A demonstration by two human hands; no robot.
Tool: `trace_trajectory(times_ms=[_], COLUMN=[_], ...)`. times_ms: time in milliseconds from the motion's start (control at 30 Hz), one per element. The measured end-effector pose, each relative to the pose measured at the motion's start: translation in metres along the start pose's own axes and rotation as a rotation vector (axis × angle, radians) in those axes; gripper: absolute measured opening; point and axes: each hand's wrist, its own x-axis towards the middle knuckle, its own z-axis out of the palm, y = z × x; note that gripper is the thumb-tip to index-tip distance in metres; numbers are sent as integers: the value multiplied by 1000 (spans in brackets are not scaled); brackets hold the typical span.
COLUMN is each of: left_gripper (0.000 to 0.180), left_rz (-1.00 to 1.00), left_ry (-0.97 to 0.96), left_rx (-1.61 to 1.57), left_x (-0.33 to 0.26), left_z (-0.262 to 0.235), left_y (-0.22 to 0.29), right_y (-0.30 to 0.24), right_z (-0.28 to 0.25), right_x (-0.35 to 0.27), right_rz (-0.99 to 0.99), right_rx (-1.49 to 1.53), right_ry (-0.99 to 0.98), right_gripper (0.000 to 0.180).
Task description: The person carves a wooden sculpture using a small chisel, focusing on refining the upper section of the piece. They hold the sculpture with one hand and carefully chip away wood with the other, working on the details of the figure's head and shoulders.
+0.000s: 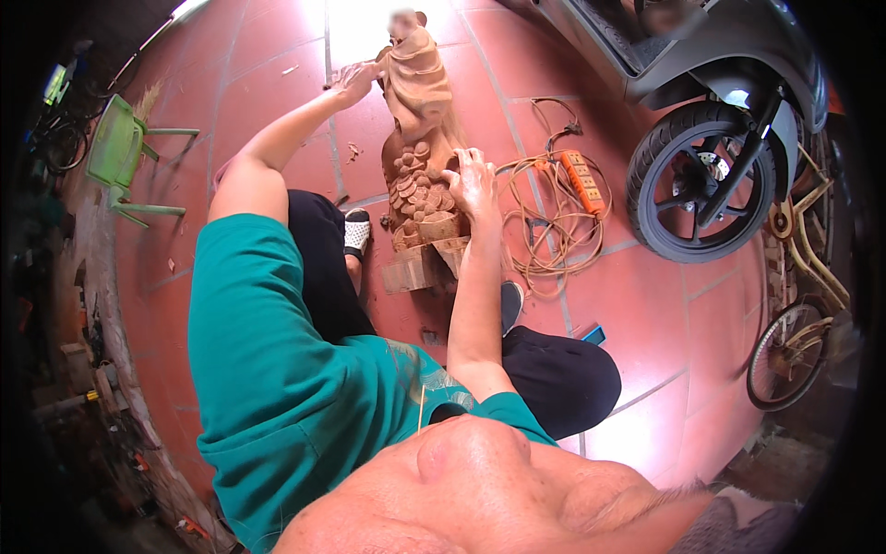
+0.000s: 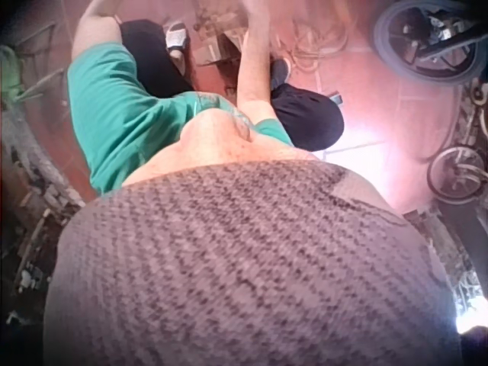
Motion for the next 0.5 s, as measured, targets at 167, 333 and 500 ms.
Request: trace_trajectory(times_ms=[167,333,500], left_gripper=[24,20,18], left_rz=[-64,27,66], left_ry=[212,219,40], left_rx=[-401,-350,-139], left_x=[18,15,7], left_z=[-14,4,-1], left_y=[82,84,57], right_y=[3,8,7], right_z=[-13,-13,-17], right_x=[-4,-6,-4], right_rz=[36,-19,21], right_rx=[-52,-52,-36], right_ry=[0,42,-8], right_gripper=[42,43,43])
